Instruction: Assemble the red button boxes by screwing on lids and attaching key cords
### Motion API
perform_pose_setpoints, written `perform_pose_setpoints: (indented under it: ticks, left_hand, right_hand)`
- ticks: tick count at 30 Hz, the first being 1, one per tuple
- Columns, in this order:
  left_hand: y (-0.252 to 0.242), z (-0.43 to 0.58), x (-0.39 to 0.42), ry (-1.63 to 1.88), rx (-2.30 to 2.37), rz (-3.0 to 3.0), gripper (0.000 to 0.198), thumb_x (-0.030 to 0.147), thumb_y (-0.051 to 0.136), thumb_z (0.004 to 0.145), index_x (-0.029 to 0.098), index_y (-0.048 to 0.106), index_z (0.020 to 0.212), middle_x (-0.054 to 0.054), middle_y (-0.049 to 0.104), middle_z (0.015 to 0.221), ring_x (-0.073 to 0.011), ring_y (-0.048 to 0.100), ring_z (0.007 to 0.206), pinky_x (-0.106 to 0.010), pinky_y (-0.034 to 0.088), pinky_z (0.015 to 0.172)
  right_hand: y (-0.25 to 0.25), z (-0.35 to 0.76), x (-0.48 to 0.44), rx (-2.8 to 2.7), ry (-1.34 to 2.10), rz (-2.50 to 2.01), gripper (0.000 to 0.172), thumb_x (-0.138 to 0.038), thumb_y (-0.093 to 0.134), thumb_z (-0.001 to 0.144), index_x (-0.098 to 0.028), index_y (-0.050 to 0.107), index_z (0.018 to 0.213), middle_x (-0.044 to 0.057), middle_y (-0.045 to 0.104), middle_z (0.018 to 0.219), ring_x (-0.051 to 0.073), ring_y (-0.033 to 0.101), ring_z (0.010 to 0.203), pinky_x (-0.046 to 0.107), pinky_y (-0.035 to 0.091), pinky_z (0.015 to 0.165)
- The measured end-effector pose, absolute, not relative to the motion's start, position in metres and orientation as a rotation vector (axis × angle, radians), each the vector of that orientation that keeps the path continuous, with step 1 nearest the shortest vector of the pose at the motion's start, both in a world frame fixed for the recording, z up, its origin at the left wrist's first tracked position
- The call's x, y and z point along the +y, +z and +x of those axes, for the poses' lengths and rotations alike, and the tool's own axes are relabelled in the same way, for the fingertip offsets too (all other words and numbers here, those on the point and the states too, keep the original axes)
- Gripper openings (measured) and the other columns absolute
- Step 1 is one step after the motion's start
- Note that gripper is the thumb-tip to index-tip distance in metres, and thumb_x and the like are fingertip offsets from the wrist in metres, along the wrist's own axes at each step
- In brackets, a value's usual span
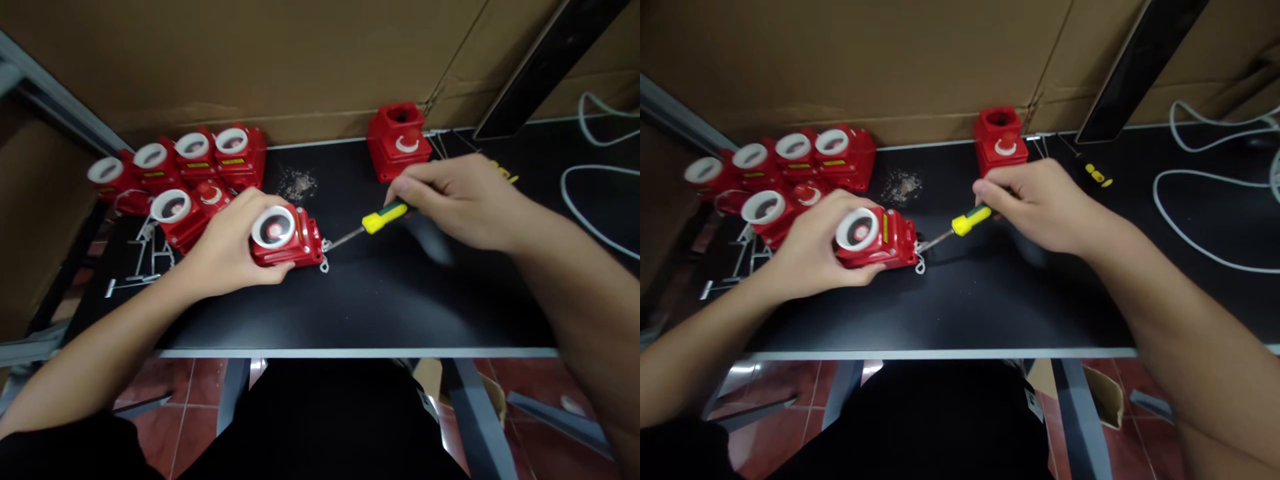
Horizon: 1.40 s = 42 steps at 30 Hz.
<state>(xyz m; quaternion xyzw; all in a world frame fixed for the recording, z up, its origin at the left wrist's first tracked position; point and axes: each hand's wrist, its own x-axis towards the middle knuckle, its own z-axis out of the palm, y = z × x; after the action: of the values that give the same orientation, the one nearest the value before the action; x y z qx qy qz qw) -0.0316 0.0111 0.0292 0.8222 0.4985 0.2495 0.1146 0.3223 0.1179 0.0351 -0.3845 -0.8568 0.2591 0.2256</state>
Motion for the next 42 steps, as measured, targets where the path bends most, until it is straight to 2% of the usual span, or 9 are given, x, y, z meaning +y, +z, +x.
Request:
perform_pose_setpoints:
  ticks: [5,14,18,22,29,33,36,39,42]
  left_hand:
    - [0.022,-0.03,0.012,0.777,1.425,2.39,0.057,0.044,0.088,0.085,0.025,0.071,0.137,-0.007,0.08,0.13,-0.0308,0.078,0.117,-0.045,0.063,0.108]
    - [0.018,-0.038,0.02,0.872,1.563,2.33,0.062,0.049,0.088,0.081,0.024,0.07,0.134,-0.007,0.078,0.129,-0.0312,0.075,0.113,-0.045,0.062,0.106]
    - [0.018,-0.038,0.021,0.861,1.572,2.321,0.063,0.051,0.089,0.079,0.025,0.07,0.134,-0.008,0.078,0.128,-0.0316,0.074,0.112,-0.047,0.062,0.105]
    - [0.02,-0.038,0.022,0.848,1.593,2.295,0.062,0.055,0.089,0.079,0.025,0.071,0.13,-0.007,0.078,0.125,-0.0324,0.074,0.113,-0.047,0.062,0.104]
    - [0.022,-0.038,0.023,0.863,1.603,2.269,0.065,0.056,0.092,0.078,0.026,0.069,0.131,-0.007,0.079,0.128,-0.0324,0.074,0.113,-0.049,0.062,0.105]
    - [0.023,-0.038,0.022,0.863,1.604,2.265,0.067,0.057,0.092,0.078,0.026,0.069,0.133,-0.008,0.079,0.129,-0.0326,0.075,0.113,-0.049,0.063,0.106]
    - [0.022,-0.038,0.022,0.862,1.597,2.279,0.066,0.056,0.091,0.079,0.026,0.069,0.134,-0.008,0.079,0.13,-0.0331,0.075,0.115,-0.049,0.062,0.106]
    - [0.021,-0.038,0.022,0.857,1.582,2.301,0.066,0.056,0.092,0.079,0.025,0.069,0.133,-0.008,0.079,0.13,-0.0329,0.075,0.114,-0.048,0.062,0.106]
    - [0.02,-0.038,0.022,0.858,1.566,2.318,0.065,0.055,0.092,0.08,0.025,0.069,0.133,-0.008,0.079,0.13,-0.0316,0.075,0.112,-0.047,0.062,0.105]
  right_hand:
    - [0.029,0.321,0.122,-2.476,0.811,-1.25,0.071,-0.087,0.052,0.103,-0.025,0.071,0.076,0.006,0.072,0.073,0.022,0.059,0.065,0.039,0.039,0.066]
    - [0.037,0.325,0.123,-2.527,0.92,-1.476,0.077,-0.088,0.045,0.106,-0.025,0.07,0.071,0.001,0.05,0.059,0.018,0.043,0.055,0.039,0.032,0.061]
    - [0.035,0.325,0.124,-2.574,0.907,-1.272,0.073,-0.088,0.046,0.104,-0.025,0.068,0.074,0.003,0.063,0.068,0.02,0.053,0.064,0.039,0.038,0.069]
    - [0.034,0.324,0.125,-2.52,0.884,-1.179,0.059,-0.08,0.056,0.101,-0.025,0.078,0.098,0.006,0.078,0.092,0.026,0.068,0.083,0.04,0.045,0.08]
    - [0.038,0.327,0.13,-2.477,0.837,-1.023,0.041,-0.071,0.077,0.095,-0.031,0.077,0.103,0.006,0.08,0.106,0.032,0.072,0.096,0.046,0.05,0.087]
    - [0.038,0.329,0.13,-2.432,0.885,-0.951,0.044,-0.07,0.088,0.088,-0.031,0.073,0.101,0.007,0.08,0.11,0.034,0.074,0.102,0.05,0.055,0.09]
    - [0.037,0.328,0.126,-2.419,0.928,-1.048,0.054,-0.076,0.088,0.084,-0.03,0.075,0.11,0.007,0.082,0.112,0.035,0.077,0.106,0.049,0.055,0.092]
    - [0.036,0.324,0.121,-2.446,1.003,-1.136,0.059,-0.084,0.065,0.099,-0.029,0.079,0.11,0.005,0.083,0.097,0.031,0.077,0.092,0.045,0.052,0.085]
    - [0.035,0.322,0.119,-2.509,0.972,-1.095,0.061,-0.076,0.047,0.111,-0.027,0.076,0.09,0.004,0.076,0.079,0.026,0.07,0.077,0.042,0.048,0.078]
